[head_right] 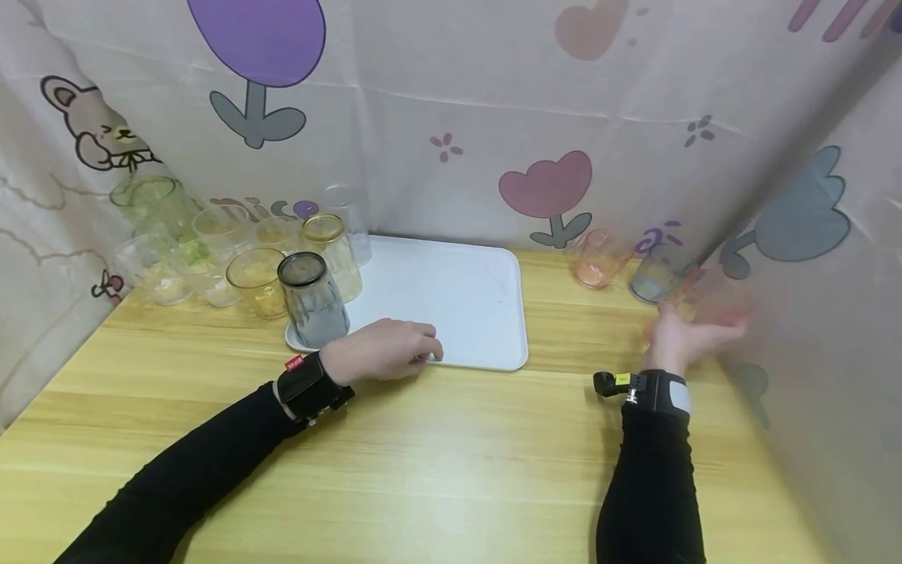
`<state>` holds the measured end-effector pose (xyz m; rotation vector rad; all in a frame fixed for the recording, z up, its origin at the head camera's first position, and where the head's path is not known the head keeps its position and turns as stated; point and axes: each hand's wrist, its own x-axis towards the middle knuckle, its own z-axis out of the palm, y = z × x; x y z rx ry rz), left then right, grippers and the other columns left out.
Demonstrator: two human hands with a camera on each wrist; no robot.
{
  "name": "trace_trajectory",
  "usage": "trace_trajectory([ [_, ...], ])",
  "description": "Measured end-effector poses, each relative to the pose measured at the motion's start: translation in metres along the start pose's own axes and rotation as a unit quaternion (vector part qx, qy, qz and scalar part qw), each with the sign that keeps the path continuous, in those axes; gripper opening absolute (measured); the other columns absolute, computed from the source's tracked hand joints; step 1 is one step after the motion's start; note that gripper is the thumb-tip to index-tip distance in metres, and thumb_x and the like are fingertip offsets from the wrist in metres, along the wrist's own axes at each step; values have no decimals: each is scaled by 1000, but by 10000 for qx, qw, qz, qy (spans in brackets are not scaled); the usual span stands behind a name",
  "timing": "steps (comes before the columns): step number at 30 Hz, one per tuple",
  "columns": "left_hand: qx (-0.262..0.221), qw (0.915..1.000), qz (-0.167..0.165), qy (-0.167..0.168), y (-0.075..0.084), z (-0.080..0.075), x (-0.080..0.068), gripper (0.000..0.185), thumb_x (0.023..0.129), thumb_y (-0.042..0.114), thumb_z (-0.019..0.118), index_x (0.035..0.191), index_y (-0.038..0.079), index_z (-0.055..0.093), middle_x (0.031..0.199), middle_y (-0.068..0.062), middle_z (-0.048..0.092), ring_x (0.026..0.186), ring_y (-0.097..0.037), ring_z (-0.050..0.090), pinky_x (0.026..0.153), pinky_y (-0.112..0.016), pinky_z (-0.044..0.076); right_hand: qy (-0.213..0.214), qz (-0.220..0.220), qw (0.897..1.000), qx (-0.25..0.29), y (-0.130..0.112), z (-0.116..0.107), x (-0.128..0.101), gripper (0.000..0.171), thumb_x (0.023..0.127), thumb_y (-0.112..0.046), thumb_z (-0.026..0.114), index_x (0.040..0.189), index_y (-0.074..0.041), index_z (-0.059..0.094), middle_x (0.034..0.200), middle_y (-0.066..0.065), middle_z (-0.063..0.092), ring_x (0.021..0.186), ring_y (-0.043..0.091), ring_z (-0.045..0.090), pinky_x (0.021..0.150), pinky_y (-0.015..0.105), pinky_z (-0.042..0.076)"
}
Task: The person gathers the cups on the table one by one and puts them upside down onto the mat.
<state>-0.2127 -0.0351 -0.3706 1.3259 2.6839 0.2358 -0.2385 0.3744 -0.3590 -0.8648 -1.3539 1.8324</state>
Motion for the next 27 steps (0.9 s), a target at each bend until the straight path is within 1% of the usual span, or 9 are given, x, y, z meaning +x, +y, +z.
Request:
trace_trajectory([
  [3, -24, 10000, -7, -3, 0, 0, 0, 20, 101, 9, 65, 115, 19, 76, 100, 4, 64, 87, -10, 60, 75, -28, 56, -20, -93, 9999, 32, -1, 2, -3, 88, 84, 16, 71, 146, -26, 25, 146, -14, 20, 137, -3, 17, 109, 12, 22],
  [8, -13, 10000, 27, 22, 1, -1, 0, 20, 100, 9, 65, 115, 19, 76, 100, 4, 65, 88, -10, 61, 76, -28, 56, -111, -301, 9994, 102, -7, 4, -9, 78, 85, 12, 74, 136, -22, 26, 142, -10, 20, 135, -1, 18, 107, 13, 22],
  [10, 2, 10000, 51, 46, 2, -1, -1, 20, 100, 9, 65, 113, 18, 76, 99, 4, 64, 87, -10, 61, 76, -28, 56, -192, -315, 9991, 231, -11, 5, -12, 80, 86, 10, 75, 139, -21, 24, 142, -10, 20, 135, -2, 18, 108, 13, 23],
  [13, 30, 9999, 90, 67, 2, -1, -2, 20, 100, 8, 65, 113, 18, 76, 100, 3, 65, 88, -11, 62, 76, -29, 57, -361, -297, 9978, 470, -15, 8, -17, 89, 87, 5, 77, 149, -21, 18, 147, -11, 19, 138, -3, 17, 111, 11, 21],
  [17, 55, 9999, 105, 88, 1, 1, -2, 20, 100, 9, 65, 114, 18, 76, 103, 3, 67, 92, -11, 64, 78, -29, 58, -643, -126, 9959, 621, -21, 13, -26, 107, 90, -2, 78, 161, -27, 2, 159, -15, 12, 144, -8, 11, 117, 11, 16],
  [20, 60, 9999, 96, 97, 1, 1, -2, 20, 100, 10, 66, 115, 18, 76, 105, 2, 68, 95, -13, 66, 80, -30, 59, -776, 31, 9948, 657, -23, 18, -32, 108, 91, -8, 79, 162, -28, 0, 162, -15, 10, 147, -6, 12, 118, 12, 17],
  [22, 63, 9999, 97, 106, 2, 2, -2, 20, 100, 10, 66, 116, 18, 77, 107, 2, 68, 97, -13, 67, 81, -30, 59, -802, 123, 9938, 760, -25, 21, -35, 99, 91, -10, 80, 159, -27, 10, 158, -14, 17, 145, -1, 20, 116, 13, 23],
  [24, 57, 9999, 97, 103, 2, 2, -2, 20, 101, 11, 66, 116, 18, 76, 107, 2, 69, 98, -14, 68, 82, -30, 59, -774, 167, 9924, 940, -25, 25, -39, 83, 89, -12, 82, 147, -23, 24, 145, -10, 29, 136, 4, 33, 110, 19, 35],
  [27, 50, 9998, 113, 127, 3, 1, -2, 21, 100, 10, 66, 116, 18, 77, 107, 2, 69, 98, -14, 68, 82, -31, 59, -873, 300, 9881, 1234, -27, 29, -44, 68, 88, -13, 83, 131, -22, 30, 128, -6, 34, 124, 9, 41, 106, 25, 41],
])
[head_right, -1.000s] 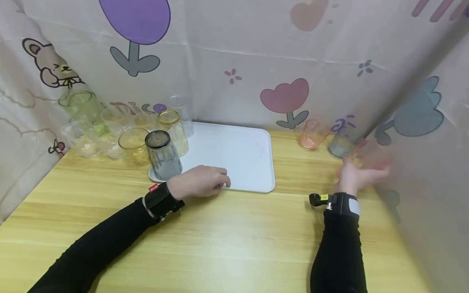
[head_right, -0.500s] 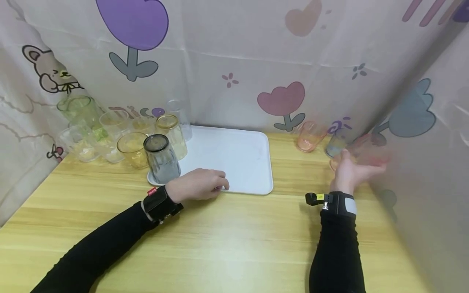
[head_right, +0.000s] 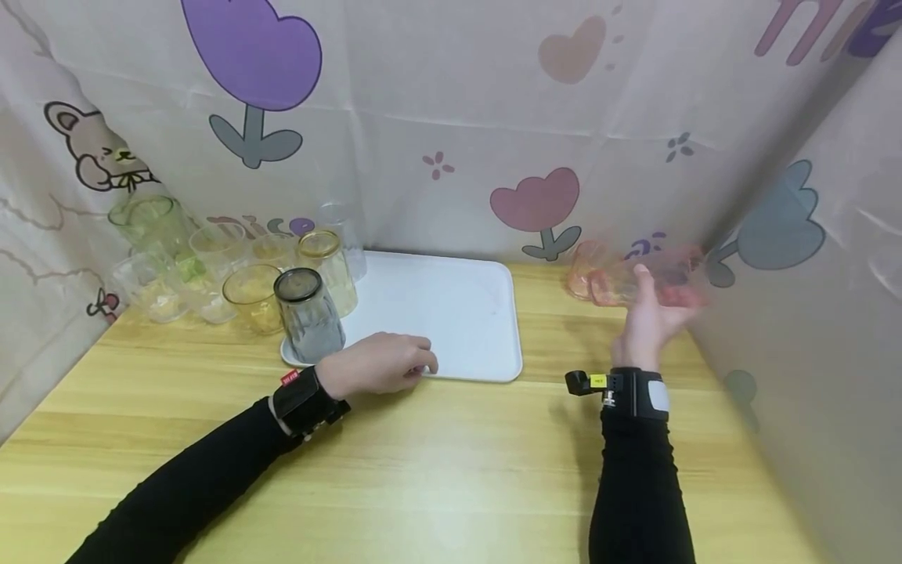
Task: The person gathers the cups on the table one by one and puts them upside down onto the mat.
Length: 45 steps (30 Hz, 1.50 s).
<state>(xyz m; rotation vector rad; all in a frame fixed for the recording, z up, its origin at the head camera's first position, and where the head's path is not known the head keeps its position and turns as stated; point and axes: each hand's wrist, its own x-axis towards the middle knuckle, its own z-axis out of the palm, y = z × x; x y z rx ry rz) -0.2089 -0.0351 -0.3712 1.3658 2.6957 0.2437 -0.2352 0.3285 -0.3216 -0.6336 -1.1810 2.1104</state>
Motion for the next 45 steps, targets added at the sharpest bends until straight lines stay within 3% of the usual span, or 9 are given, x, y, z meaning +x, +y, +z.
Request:
trace_trajectory([
  [8, 15, 9999, 41, 101, 0, 3, -1, 23, 99, 6, 64, 114, 17, 77, 105, 2, 68, 91, -12, 65, 78, -31, 59, -603, 443, 9951, 643, 4, 15, -17, 58, 90, -15, 83, 122, -20, 34, 132, -4, 41, 119, 14, 52, 106, 30, 50],
  [13, -13, 9999, -40, 160, 0, 3, 0, 24, 99, 9, 63, 120, 15, 74, 111, 1, 69, 95, -12, 66, 80, -30, 59, -1237, 583, 9897, 415, 13, 26, -32, 51, 92, -23, 81, 108, -19, 33, 125, -3, 44, 96, 14, 55, 89, 26, 56],
  [20, -80, 9989, -270, 376, 0, -1, 2, 42, 102, 22, 64, 141, 10, 57, 126, -4, 63, 97, -13, 63, 80, -30, 60, -2055, 524, 9772, 113, 30, 41, -53, 46, 96, -25, 77, 114, -16, 36, 123, 0, 50, 90, 14, 63, 81, 24, 59],
  [25, -86, 9959, -527, 729, 1, -4, 3, 64, 101, 34, 67, 153, 8, 41, 140, -8, 53, 114, -17, 60, 84, -31, 60, -2518, 427, 9668, -39, 43, 48, -66, 32, 98, -26, 75, 109, -14, 47, 112, 1, 56, 80, 13, 67, 78, 25, 60],
  [28, -159, 9914, -542, 1184, 1, -5, 4, 74, 100, 35, 69, 156, 4, 33, 151, -13, 44, 127, -23, 55, 86, -33, 61, -2842, 424, 9577, -176, 52, 52, -74, 22, 99, -27, 73, 98, -15, 55, 102, 1, 61, 77, 13, 69, 77, 27, 60],
  [32, -150, 9784, -357, 2030, 0, -5, 4, 85, 97, 33, 73, 156, -2, 24, 156, -20, 33, 137, -30, 46, 92, -34, 59, -3229, 581, 9438, -413, 63, 58, -85, 20, 101, -31, 69, 93, -16, 58, 91, -2, 68, 75, 12, 70, 77, 27, 61],
  [38, 16, 9429, 69, 3331, -4, -4, 7, 97, 90, 28, 81, 155, -6, 17, 155, -25, 28, 143, -34, 38, 114, -36, 44, -3579, 998, 9249, -807, 76, 64, -101, 28, 105, -38, 61, 118, -15, 52, 99, -3, 65, 79, 9, 68, 78, 24, 61],
  [42, 67, 9208, 265, 3891, -6, -3, 9, 101, 84, 26, 87, 152, -5, 19, 153, -25, 31, 140, -35, 40, 114, -36, 45, -3710, 1220, 9146, -1052, 83, 65, -113, 34, 106, -41, 58, 127, -17, 47, 109, -1, 61, 82, 9, 67, 82, 25, 61],
  [45, 71, 9129, 351, 4067, -7, -3, 10, 102, 81, 23, 90, 151, -4, 21, 150, -25, 33, 137, -35, 42, 106, -36, 52, -3813, 1398, 9076, -1069, 88, 66, -121, 35, 106, -41, 57, 126, -15, 45, 112, 2, 59, 83, 10, 67, 83, 26, 61],
])
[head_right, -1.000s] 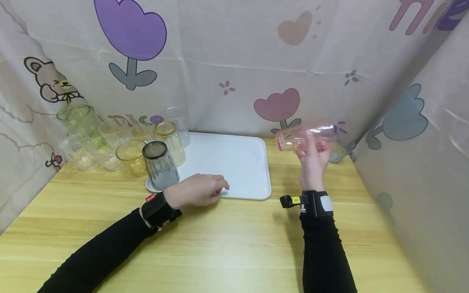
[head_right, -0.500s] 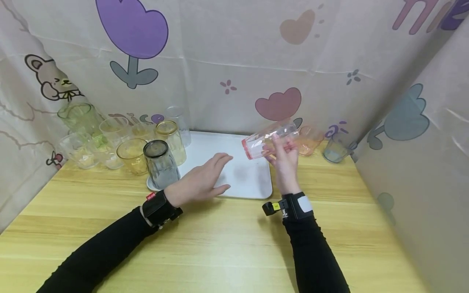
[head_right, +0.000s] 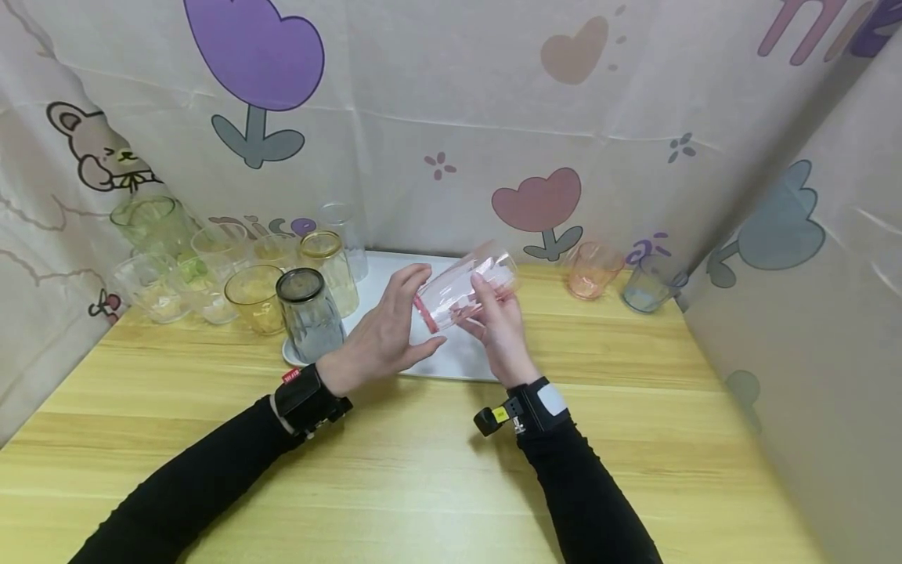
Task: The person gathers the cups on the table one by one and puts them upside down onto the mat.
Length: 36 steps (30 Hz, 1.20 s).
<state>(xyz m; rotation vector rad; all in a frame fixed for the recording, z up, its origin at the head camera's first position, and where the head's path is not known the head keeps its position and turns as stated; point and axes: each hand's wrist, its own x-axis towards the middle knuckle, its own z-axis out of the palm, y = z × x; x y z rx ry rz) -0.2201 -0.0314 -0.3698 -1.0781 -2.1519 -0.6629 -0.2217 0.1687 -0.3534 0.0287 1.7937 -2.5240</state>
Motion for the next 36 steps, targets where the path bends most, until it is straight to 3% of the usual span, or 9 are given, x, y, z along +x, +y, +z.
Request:
trace_trajectory([
  [6, 6, 9998, 93, 151, 0, 1, 0, 97, 79, 15, 89, 150, -3, 25, 147, -25, 36, 130, -34, 45, 73, -28, 59, -403, 231, 9987, 194, 9, 8, -4, 38, 109, -40, 50, 129, -8, 49, 105, 3, 61, 82, 13, 70, 83, 27, 61],
  [10, 83, 9993, 239, 281, 0, 2, 0, 88, 80, 14, 88, 145, -4, 31, 142, -24, 39, 126, -34, 48, 62, -25, 56, -550, 303, 9978, 204, 10, 8, -4, 42, 110, -43, 48, 132, -7, 49, 103, 1, 61, 82, 12, 70, 84, 27, 61],
  [16, 137, 9982, 406, 420, -1, -2, 2, 71, 78, 11, 86, 134, -3, 43, 137, -22, 46, 124, -36, 50, 71, -30, 59, -922, 343, 9951, 113, 7, 2, -3, 41, 109, -47, 47, 128, -11, 52, 109, 1, 67, 88, 11, 71, 87, 29, 61],
  [21, 140, 9973, 494, 520, -3, -10, 7, 69, 80, 12, 85, 135, -3, 47, 138, -23, 48, 124, -37, 51, 82, -37, 61, -1242, 255, 9919, -85, 3, -5, 1, 42, 108, -52, 48, 118, -12, 55, 107, 1, 69, 92, 15, 73, 90, 37, 61],
  [26, 152, 9961, 440, 755, -7, -21, 14, 68, 82, 13, 83, 137, -4, 49, 139, -22, 51, 124, -36, 53, 95, -41, 58, -1074, 0, 9871, -1190, -2, -11, 6, 50, 108, -51, 47, 130, -6, 53, 117, 9, 64, 100, 22, 72, 90, 42, 61],
  [30, 186, 9943, 423, 963, -10, -27, 23, 65, 82, 13, 82, 136, -5, 51, 137, -22, 53, 120, -35, 54, 98, -41, 55, -703, -313, 9704, -2290, -7, -21, 10, 61, 107, -46, 52, 147, 0, 45, 131, 22, 58, 106, 25, 69, 87, 37, 62],
  [32, 192, 9935, 349, 1067, -11, -28, 27, 65, 81, 12, 82, 135, -5, 51, 136, -22, 53, 118, -35, 55, 98, -41, 54, -501, -450, 9590, -2753, -10, -28, 13, 62, 106, -45, 56, 147, 0, 47, 133, 22, 58, 109, 26, 67, 87, 35, 62],
  [34, 185, 9928, 231, 1164, -12, -28, 32, 65, 80, 12, 82, 135, -6, 52, 136, -22, 54, 118, -35, 55, 98, -41, 53, -295, -520, 9422, -3297, -13, -36, 15, 64, 104, -44, 60, 148, 1, 48, 137, 23, 58, 116, 29, 64, 91, 36, 61],
  [36, 162, 9917, 101, 1271, -12, -27, 37, 65, 80, 11, 81, 134, -5, 51, 135, -22, 55, 118, -35, 55, 101, -41, 51, -75, -539, 9181, -3927, -16, -44, 16, 65, 103, -46, 63, 147, 0, 50, 137, 21, 59, 122, 32, 62, 96, 40, 58],
])
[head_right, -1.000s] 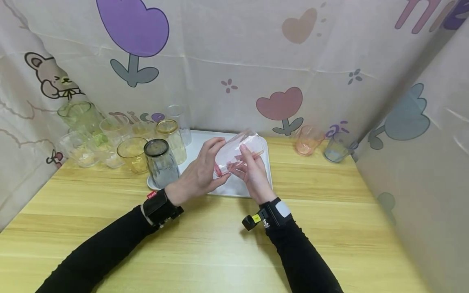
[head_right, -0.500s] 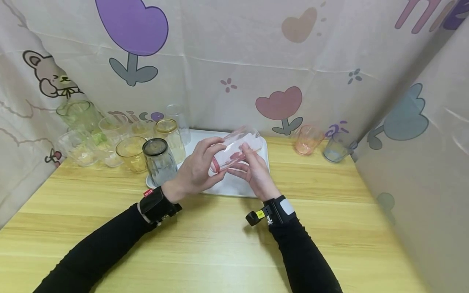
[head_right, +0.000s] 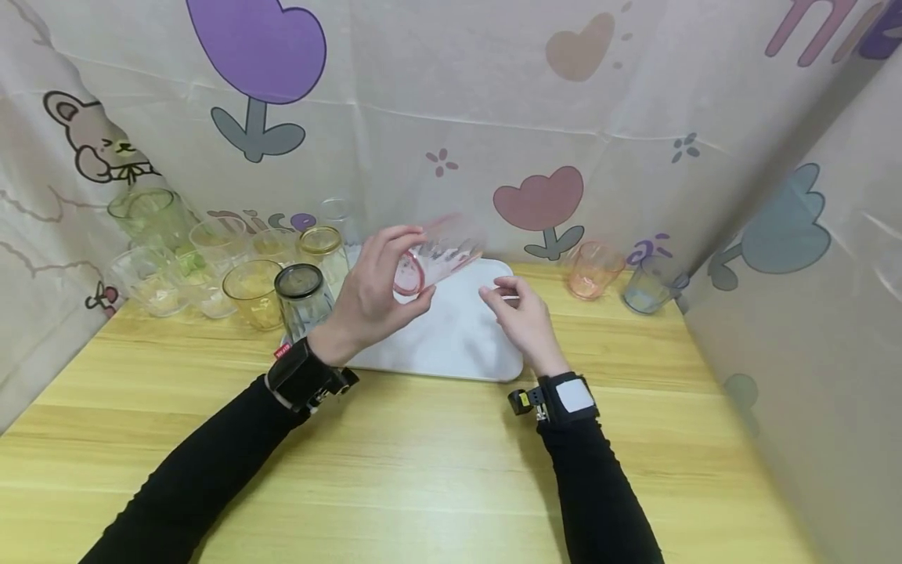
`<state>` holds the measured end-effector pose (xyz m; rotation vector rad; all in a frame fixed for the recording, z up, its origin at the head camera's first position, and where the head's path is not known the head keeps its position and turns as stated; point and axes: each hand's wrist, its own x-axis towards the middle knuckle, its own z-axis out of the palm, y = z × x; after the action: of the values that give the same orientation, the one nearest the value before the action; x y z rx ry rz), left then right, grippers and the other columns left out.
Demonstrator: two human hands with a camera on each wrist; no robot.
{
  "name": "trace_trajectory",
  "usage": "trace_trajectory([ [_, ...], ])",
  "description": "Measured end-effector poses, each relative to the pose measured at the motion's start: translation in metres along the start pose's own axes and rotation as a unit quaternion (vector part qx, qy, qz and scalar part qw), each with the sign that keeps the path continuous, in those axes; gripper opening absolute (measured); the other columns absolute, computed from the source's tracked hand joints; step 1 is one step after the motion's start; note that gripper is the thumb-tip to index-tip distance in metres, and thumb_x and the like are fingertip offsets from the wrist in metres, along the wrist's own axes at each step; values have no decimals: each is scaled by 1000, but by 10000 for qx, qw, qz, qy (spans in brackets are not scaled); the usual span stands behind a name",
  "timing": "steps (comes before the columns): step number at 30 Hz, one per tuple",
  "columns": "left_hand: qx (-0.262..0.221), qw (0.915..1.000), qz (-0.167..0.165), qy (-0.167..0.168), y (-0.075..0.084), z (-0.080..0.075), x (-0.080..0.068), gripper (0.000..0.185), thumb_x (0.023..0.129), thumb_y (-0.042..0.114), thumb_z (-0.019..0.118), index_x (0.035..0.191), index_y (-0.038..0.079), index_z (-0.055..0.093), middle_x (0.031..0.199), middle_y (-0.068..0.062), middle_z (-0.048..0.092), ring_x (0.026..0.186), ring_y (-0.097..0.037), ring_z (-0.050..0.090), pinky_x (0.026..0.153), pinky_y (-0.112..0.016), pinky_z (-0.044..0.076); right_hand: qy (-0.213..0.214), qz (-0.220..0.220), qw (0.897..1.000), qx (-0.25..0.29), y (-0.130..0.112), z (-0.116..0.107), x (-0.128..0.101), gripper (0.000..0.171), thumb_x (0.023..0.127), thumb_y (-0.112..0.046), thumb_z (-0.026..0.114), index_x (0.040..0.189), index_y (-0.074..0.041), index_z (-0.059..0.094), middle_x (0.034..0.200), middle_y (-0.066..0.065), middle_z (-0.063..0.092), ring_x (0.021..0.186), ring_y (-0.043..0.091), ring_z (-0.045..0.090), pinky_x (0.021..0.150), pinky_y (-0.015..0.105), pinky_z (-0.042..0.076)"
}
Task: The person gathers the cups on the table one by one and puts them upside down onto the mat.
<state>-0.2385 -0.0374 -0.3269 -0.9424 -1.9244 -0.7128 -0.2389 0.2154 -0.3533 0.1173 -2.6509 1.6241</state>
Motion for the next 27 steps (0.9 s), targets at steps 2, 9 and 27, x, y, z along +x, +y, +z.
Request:
trace_trajectory([
  [2, 22, 9998, -154, 110, 0, 3, 4, 66, 79, 12, 82, 134, -5, 51, 133, -21, 57, 118, -36, 55, 101, -42, 50, 118, 105, 9980, -616, 4, -9, 0, 66, 101, -47, 63, 146, 0, 52, 137, 21, 60, 126, 35, 60, 101, 46, 54],
  [9, 44, 9908, -1329, 260, 0, 16, 20, 69, 81, 23, 83, 136, -1, 49, 126, -19, 60, 109, -33, 56, 82, -41, 55, -46, 429, 9789, -1995, 13, -29, -3, 68, 101, -45, 61, 144, 6, 51, 135, 28, 60, 126, 44, 56, 107, 57, 44],
  [27, -114, 9275, -3729, 254, -29, 43, 47, 75, 83, 22, 86, 146, 6, 49, 139, -16, 53, 130, -30, 50, 107, -45, 46, -707, 528, 9592, -2686, 31, -28, 4, 47, 92, -7, 72, 134, 11, 62, 112, 24, 72, 97, 32, 69, 86, 43, 59],
])
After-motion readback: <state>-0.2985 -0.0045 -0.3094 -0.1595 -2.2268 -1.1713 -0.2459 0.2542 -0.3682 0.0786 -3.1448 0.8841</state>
